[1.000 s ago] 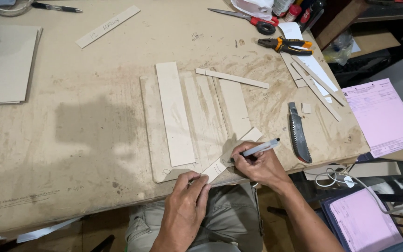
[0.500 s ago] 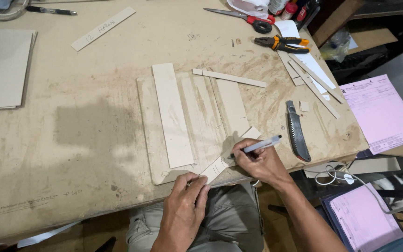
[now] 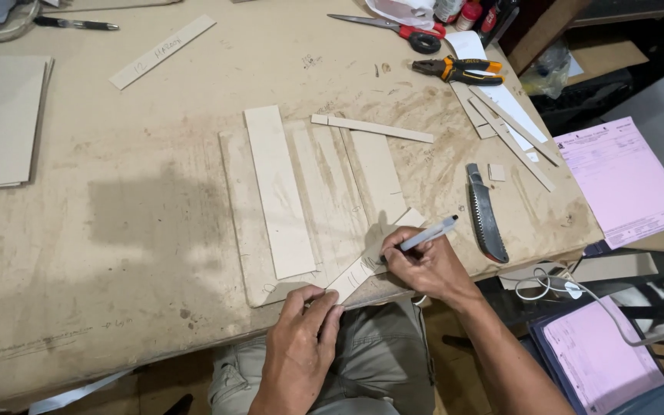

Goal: The person arranges rectangular cardboard strips on a workbench, uses a pink document as a template to mark measurements with a pen, and cuts the cardboard with a utility knife. The person then writes on the cut pieces and organizes them.

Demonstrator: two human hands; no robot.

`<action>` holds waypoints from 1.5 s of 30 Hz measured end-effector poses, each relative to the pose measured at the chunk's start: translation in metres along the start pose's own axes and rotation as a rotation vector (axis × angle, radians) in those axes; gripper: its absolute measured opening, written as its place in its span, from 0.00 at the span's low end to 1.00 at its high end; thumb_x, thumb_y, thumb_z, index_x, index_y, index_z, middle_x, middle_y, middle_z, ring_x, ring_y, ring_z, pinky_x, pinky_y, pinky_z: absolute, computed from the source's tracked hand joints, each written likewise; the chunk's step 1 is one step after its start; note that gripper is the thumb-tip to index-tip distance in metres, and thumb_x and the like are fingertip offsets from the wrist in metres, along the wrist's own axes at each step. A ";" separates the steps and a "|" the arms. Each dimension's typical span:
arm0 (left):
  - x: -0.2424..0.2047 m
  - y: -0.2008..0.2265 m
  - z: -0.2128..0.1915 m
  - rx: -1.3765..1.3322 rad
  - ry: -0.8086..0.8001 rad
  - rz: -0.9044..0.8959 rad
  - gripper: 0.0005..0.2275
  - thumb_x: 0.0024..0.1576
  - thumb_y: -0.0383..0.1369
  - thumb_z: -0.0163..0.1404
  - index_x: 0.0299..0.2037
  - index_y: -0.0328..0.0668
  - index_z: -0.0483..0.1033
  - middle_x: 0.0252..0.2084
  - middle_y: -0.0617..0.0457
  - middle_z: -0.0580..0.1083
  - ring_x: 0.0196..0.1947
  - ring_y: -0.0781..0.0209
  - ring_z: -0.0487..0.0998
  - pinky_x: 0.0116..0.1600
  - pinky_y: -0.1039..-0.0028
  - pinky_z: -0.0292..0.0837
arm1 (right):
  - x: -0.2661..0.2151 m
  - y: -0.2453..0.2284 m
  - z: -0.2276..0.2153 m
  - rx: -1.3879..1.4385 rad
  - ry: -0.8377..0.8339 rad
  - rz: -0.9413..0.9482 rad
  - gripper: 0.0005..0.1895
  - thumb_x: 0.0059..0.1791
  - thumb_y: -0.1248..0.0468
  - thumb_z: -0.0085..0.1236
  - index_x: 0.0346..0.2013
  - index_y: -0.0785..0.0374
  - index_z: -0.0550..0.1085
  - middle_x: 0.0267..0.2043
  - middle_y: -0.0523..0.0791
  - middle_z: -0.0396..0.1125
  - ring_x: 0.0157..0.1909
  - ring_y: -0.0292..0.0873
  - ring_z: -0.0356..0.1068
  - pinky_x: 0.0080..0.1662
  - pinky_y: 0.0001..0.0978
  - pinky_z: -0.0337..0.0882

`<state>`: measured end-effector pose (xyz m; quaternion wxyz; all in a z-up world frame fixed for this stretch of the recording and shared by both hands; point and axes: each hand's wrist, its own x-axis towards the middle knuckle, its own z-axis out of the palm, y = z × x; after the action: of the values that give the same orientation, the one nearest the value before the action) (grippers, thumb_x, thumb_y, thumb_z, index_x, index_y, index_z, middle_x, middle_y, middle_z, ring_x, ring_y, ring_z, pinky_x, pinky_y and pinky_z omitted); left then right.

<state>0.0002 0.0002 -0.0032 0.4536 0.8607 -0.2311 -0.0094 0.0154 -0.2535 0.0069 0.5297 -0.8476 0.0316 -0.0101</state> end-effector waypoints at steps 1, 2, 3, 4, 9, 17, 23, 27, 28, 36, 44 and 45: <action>-0.001 0.000 0.001 0.013 0.007 0.000 0.11 0.60 0.33 0.53 0.51 0.42 0.81 0.50 0.51 0.73 0.36 0.59 0.83 0.36 0.67 0.84 | -0.001 0.000 0.000 0.018 -0.018 -0.041 0.07 0.49 0.63 0.56 0.32 0.60 0.80 0.26 0.41 0.73 0.26 0.35 0.69 0.29 0.25 0.70; -0.001 0.001 0.000 0.013 0.007 -0.001 0.11 0.60 0.33 0.53 0.51 0.42 0.81 0.50 0.51 0.73 0.36 0.59 0.83 0.36 0.67 0.84 | 0.000 0.006 0.000 0.018 -0.019 -0.040 0.07 0.49 0.63 0.56 0.32 0.60 0.80 0.26 0.41 0.73 0.26 0.35 0.69 0.29 0.25 0.70; -0.001 0.002 -0.001 0.006 -0.001 -0.005 0.12 0.61 0.33 0.52 0.51 0.41 0.80 0.51 0.51 0.73 0.36 0.59 0.84 0.37 0.68 0.85 | 0.000 0.014 0.000 -0.007 -0.033 -0.113 0.07 0.50 0.63 0.55 0.33 0.60 0.80 0.25 0.41 0.73 0.23 0.34 0.67 0.26 0.23 0.71; -0.001 0.003 -0.002 -0.002 -0.009 -0.008 0.12 0.61 0.33 0.51 0.52 0.40 0.80 0.51 0.50 0.73 0.36 0.60 0.84 0.39 0.68 0.86 | 0.000 0.021 0.000 -0.033 -0.047 -0.186 0.07 0.50 0.63 0.54 0.34 0.59 0.79 0.25 0.40 0.72 0.20 0.32 0.65 0.23 0.21 0.71; -0.001 0.001 0.000 0.011 0.018 0.027 0.12 0.61 0.32 0.52 0.51 0.38 0.80 0.50 0.49 0.73 0.36 0.59 0.83 0.38 0.68 0.85 | 0.004 0.000 -0.006 0.026 0.033 -0.097 0.07 0.50 0.62 0.56 0.35 0.61 0.80 0.30 0.42 0.76 0.31 0.37 0.73 0.36 0.27 0.76; -0.001 0.003 -0.002 0.001 0.019 0.021 0.11 0.61 0.33 0.52 0.51 0.40 0.80 0.49 0.50 0.73 0.35 0.61 0.83 0.36 0.70 0.84 | 0.005 0.011 -0.004 -0.038 0.002 -0.030 0.07 0.49 0.63 0.53 0.30 0.58 0.78 0.26 0.40 0.72 0.27 0.33 0.70 0.29 0.21 0.70; 0.000 0.003 -0.001 -0.006 0.021 0.010 0.11 0.60 0.33 0.52 0.50 0.39 0.81 0.50 0.50 0.73 0.37 0.60 0.84 0.40 0.70 0.85 | 0.004 0.022 -0.007 -0.014 0.006 -0.183 0.06 0.49 0.66 0.53 0.32 0.59 0.78 0.27 0.42 0.74 0.27 0.35 0.72 0.32 0.24 0.78; 0.000 0.005 -0.002 -0.025 0.006 -0.020 0.12 0.60 0.33 0.52 0.50 0.39 0.81 0.50 0.50 0.73 0.33 0.61 0.84 0.37 0.72 0.86 | 0.003 0.008 -0.012 0.058 0.052 -0.110 0.08 0.51 0.63 0.53 0.32 0.60 0.79 0.26 0.42 0.73 0.25 0.35 0.69 0.30 0.26 0.74; 0.000 0.004 -0.002 -0.038 -0.001 -0.031 0.12 0.60 0.33 0.52 0.50 0.39 0.81 0.50 0.51 0.73 0.33 0.62 0.83 0.36 0.73 0.85 | 0.003 0.002 -0.013 0.065 0.069 -0.091 0.08 0.51 0.64 0.53 0.32 0.60 0.79 0.25 0.42 0.72 0.26 0.35 0.69 0.29 0.25 0.71; 0.001 0.007 -0.005 -0.042 0.037 0.047 0.11 0.60 0.31 0.52 0.50 0.36 0.80 0.49 0.47 0.74 0.39 0.59 0.83 0.42 0.72 0.83 | 0.005 -0.001 -0.012 0.071 0.038 -0.030 0.06 0.50 0.64 0.56 0.33 0.61 0.78 0.28 0.41 0.73 0.28 0.34 0.70 0.32 0.24 0.71; 0.001 0.003 0.000 -0.008 0.045 0.033 0.11 0.60 0.32 0.53 0.50 0.38 0.81 0.48 0.49 0.74 0.37 0.60 0.83 0.40 0.71 0.85 | 0.007 0.018 -0.019 0.066 0.111 -0.100 0.08 0.52 0.63 0.54 0.36 0.61 0.79 0.30 0.43 0.74 0.29 0.36 0.72 0.33 0.26 0.77; 0.001 0.003 -0.001 -0.002 0.036 0.028 0.12 0.59 0.32 0.53 0.50 0.38 0.81 0.49 0.49 0.74 0.36 0.60 0.83 0.38 0.71 0.85 | 0.006 0.017 -0.019 0.074 0.092 -0.106 0.07 0.52 0.63 0.55 0.37 0.61 0.79 0.30 0.43 0.75 0.30 0.36 0.72 0.34 0.25 0.77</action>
<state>-0.0003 -0.0011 -0.0001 0.4588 0.8569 -0.2348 0.0120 0.0201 -0.2779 0.0000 0.5572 -0.8266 0.0108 -0.0782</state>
